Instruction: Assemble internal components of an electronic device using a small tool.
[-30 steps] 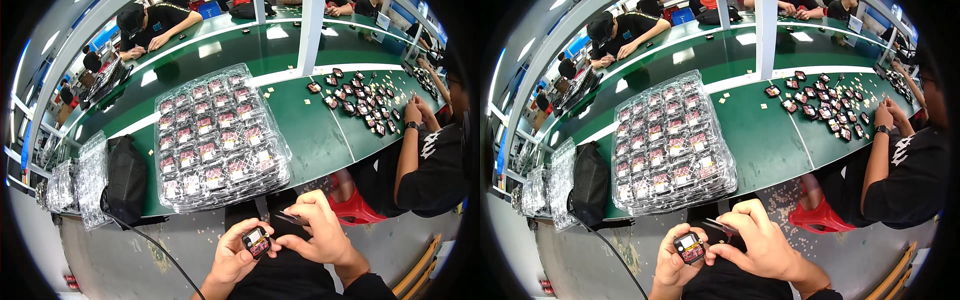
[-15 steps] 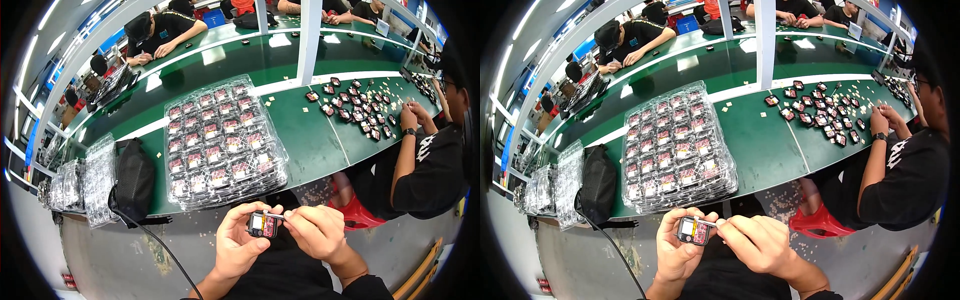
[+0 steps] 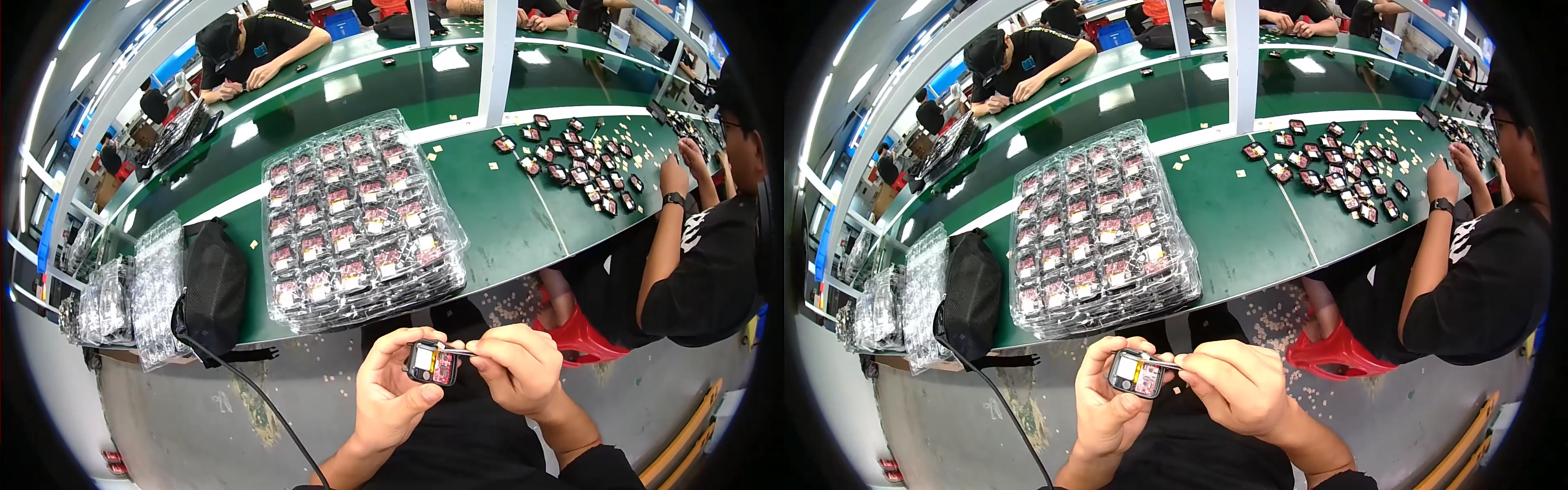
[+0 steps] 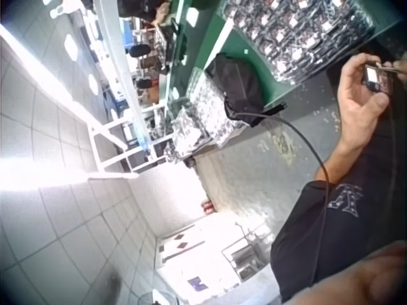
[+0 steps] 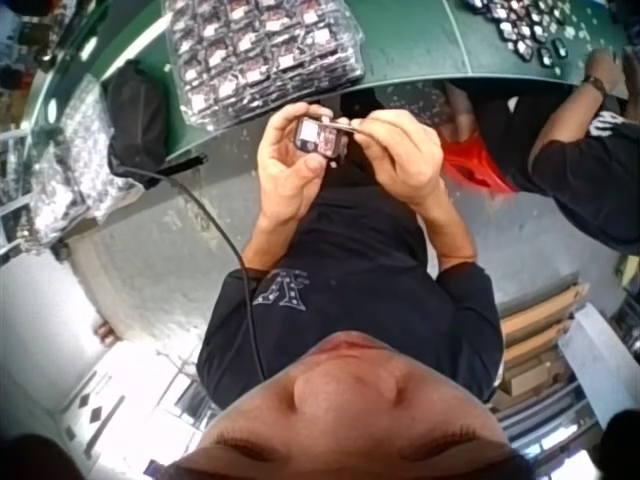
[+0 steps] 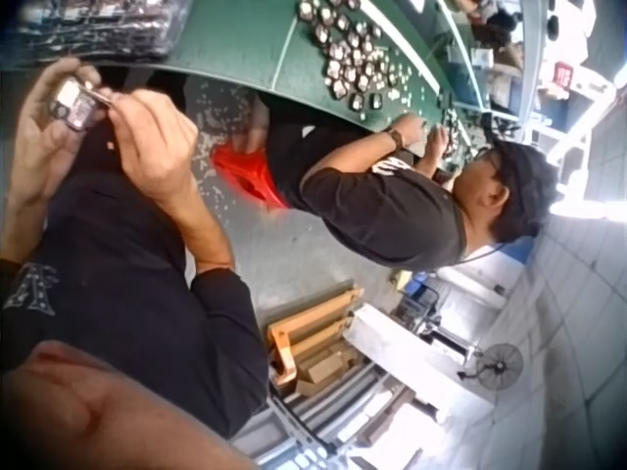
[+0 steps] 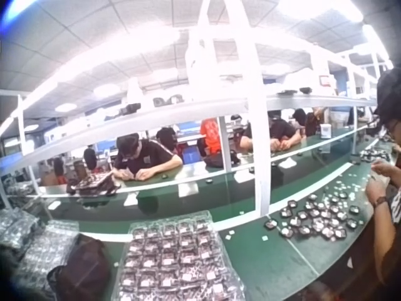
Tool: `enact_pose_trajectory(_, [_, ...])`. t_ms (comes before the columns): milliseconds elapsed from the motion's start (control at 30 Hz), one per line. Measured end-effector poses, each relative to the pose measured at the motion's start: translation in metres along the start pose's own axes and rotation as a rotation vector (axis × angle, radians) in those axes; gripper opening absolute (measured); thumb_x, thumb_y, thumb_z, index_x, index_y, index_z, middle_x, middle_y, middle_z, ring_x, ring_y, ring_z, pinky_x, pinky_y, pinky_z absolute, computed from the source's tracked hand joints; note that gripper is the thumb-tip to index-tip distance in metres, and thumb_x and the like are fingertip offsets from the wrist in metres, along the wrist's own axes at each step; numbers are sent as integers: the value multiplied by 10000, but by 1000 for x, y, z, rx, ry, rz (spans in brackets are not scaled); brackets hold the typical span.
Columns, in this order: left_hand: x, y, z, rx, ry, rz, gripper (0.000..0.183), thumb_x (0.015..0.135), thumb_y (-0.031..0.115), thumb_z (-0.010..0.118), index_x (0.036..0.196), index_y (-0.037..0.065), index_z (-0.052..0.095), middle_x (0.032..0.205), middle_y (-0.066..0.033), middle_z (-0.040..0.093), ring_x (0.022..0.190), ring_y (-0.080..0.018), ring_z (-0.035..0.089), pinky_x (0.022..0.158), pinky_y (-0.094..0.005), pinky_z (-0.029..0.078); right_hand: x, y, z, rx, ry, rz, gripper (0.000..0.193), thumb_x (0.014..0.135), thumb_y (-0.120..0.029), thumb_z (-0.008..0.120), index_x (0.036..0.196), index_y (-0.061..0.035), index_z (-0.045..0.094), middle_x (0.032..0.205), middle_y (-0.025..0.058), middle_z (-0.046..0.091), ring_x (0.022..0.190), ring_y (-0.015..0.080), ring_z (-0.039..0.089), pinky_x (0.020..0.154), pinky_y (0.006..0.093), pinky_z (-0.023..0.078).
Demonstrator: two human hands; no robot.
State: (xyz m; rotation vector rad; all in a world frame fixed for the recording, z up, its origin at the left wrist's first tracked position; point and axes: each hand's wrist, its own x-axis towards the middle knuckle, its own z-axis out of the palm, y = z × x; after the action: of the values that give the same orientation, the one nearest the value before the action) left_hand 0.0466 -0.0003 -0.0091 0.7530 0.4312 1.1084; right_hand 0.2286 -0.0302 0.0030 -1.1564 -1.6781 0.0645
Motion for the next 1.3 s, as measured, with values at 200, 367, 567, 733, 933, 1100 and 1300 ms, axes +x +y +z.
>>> enact_pose_trajectory(200, [4, 2, -7, 60, -34, 23, 627, 799, 49, 845, 1329, 1, 513, 1317, -183, 558, 1221, -314, 598, 1056, -415, 483, 4, 4, 3, -17, -7, -6, 173, 805, -81, 796, 933, -12, 702, 825, 92, 680, 610, 216, 644, 538, 300, 509])
enact_pose_trajectory(367, [15, 4, -9, 47, -50, 9, 627, 789, 13, 842, 1325, 1, 518, 1336, -184, 532, 1230, -329, 590, 1073, -429, 473, 12, 9, 4, -173, -43, -111, 282, 733, -49, 819, 992, -22, 712, 849, 62, 670, 579, 173, 604, 485, 286, 455])
enact_pose_trajectory(567, [25, 8, -17, 115, -99, 42, 642, 777, -24, 837, 1333, 1, 517, 1370, -201, 485, 1222, -351, 598, 1056, -456, 493, 18, 16, 10, 2, -38, 8, 272, 713, -26, 827, 964, -20, 722, 831, 70, 673, 574, 178, 620, 485, 282, 474])
enact_pose_trajectory(733, [31, 7, -21, 193, -128, 110, 628, 783, -40, 824, 1329, -3, 517, 1375, -199, 469, 1244, -350, 580, 1045, -438, 514, 21, 24, 18, 40, -67, 36, 259, 719, -27, 828, 957, -20, 726, 829, 79, 672, 581, 181, 626, 491, 284, 481])
enact_pose_trajectory(933, [31, 11, -23, 189, -82, 89, 613, 782, -49, 820, 1316, -8, 521, 1371, -193, 459, 1241, -319, 569, 1061, -456, 509, 23, 22, 25, -57, -56, -19, 269, 723, -40, 833, 969, -25, 726, 834, 60, 672, 568, 161, 604, 480, 274, 457])
enact_pose_trajectory(1100, [29, 7, -28, 206, -59, 107, 598, 785, -42, 819, 1306, -17, 527, 1367, -193, 452, 1267, -280, 527, 1081, -469, 500, 20, 23, 28, -121, -68, -97, 278, 722, -44, 834, 976, -22, 723, 840, 44, 671, 568, 147, 597, 474, 265, 448])
enact_pose_trajectory(1300, [25, 7, -30, 225, -53, 105, 604, 780, -39, 824, 1307, -15, 530, 1368, -191, 450, 1273, -266, 514, 1076, -470, 505, 18, 19, 29, -96, -77, -61, 263, 730, -38, 828, 967, -14, 717, 837, 56, 668, 572, 154, 607, 477, 266, 466])
